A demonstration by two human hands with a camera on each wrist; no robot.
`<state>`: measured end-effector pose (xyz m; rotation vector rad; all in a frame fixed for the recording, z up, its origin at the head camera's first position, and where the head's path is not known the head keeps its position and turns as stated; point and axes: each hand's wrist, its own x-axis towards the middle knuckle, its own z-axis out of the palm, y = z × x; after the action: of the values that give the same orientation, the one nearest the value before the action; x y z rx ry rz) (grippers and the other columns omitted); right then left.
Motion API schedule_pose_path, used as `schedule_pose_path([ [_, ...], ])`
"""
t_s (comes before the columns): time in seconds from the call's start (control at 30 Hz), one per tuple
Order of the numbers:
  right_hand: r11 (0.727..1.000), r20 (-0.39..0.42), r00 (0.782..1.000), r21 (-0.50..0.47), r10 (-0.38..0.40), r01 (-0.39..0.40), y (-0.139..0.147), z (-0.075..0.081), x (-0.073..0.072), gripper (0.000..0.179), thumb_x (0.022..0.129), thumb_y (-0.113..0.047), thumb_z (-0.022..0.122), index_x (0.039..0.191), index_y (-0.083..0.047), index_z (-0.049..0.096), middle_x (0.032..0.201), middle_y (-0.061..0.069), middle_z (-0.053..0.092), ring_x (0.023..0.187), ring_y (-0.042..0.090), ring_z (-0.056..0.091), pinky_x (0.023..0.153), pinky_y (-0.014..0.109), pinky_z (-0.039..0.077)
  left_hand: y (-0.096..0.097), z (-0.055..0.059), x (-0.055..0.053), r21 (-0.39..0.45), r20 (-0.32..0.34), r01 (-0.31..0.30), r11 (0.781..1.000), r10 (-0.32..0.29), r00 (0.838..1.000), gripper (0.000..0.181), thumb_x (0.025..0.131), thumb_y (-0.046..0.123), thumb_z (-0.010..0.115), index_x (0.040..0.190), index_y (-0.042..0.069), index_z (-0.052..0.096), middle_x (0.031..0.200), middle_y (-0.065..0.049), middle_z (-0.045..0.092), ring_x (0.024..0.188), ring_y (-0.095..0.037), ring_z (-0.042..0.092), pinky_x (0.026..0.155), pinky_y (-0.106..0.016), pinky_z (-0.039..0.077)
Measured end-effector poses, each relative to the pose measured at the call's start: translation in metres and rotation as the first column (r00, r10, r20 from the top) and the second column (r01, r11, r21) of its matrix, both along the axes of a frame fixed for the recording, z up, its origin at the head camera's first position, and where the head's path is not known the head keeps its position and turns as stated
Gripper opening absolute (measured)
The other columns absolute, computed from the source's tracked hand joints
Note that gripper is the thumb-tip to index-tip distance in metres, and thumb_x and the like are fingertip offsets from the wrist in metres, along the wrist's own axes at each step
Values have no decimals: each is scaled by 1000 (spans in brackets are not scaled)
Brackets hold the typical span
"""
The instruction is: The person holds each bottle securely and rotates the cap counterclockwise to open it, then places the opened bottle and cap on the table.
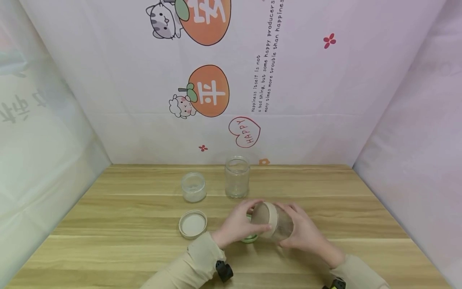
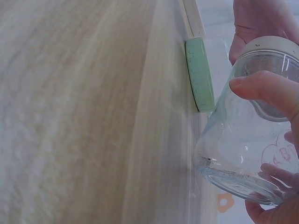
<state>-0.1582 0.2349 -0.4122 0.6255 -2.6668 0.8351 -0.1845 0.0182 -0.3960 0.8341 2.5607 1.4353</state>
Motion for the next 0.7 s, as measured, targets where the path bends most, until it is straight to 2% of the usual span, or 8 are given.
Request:
schedule_pose_path([
  [0.13,1000,7,1000,-3,5,-5,0,0,1,100,42,-11,90,133,-8,50,109,7,55,97,25,55,77,43,51,-4,0,1,-79,-96,80,994,-88,991,95,66,34,86,145,21,34,145,-7,36,126,-25,44,101,-42,43],
  [0.2,1000,11,1000,-3,7,-7,0,1,1,99,42,-10,90,133,-6,49,109,8,55,97,27,55,77,45,52,-6,1,1,-128,-165,126,984,-147,975,102,63,33,88,146,26,29,149,-7,25,132,-27,36,103,-44,41],
  [0.3,1000,19,1000,0,9,-9,0,1,1,100,43,-11,90,133,-5,49,111,10,56,99,29,55,77,48,52,-9,2,2,-186,-245,189,964,-232,941,100,63,31,88,145,29,30,153,-6,15,138,-29,27,104,-45,40],
  [0.37,1000,22,1000,5,11,-11,0,2,2,100,43,-11,90,133,-5,49,111,12,56,98,30,55,76,48,53,-11,2,2,-216,-283,212,953,-269,921,95,64,29,87,144,27,34,154,-5,15,139,-28,24,104,-44,40],
  [0.47,1000,28,1000,6,11,-11,-1,2,2,99,44,-12,91,133,-6,49,112,14,56,98,30,55,76,48,53,-13,2,3,-237,-303,235,943,-302,904,89,66,26,86,142,25,39,153,-4,18,140,-25,23,107,-41,38],
  [0.7,1000,27,1000,8,16,-16,-1,2,2,99,44,-13,91,133,-6,49,110,14,56,98,30,55,76,48,52,-15,2,0,-214,-308,268,939,-325,894,81,67,22,85,137,22,45,150,-3,24,138,-21,25,108,-35,37],
])
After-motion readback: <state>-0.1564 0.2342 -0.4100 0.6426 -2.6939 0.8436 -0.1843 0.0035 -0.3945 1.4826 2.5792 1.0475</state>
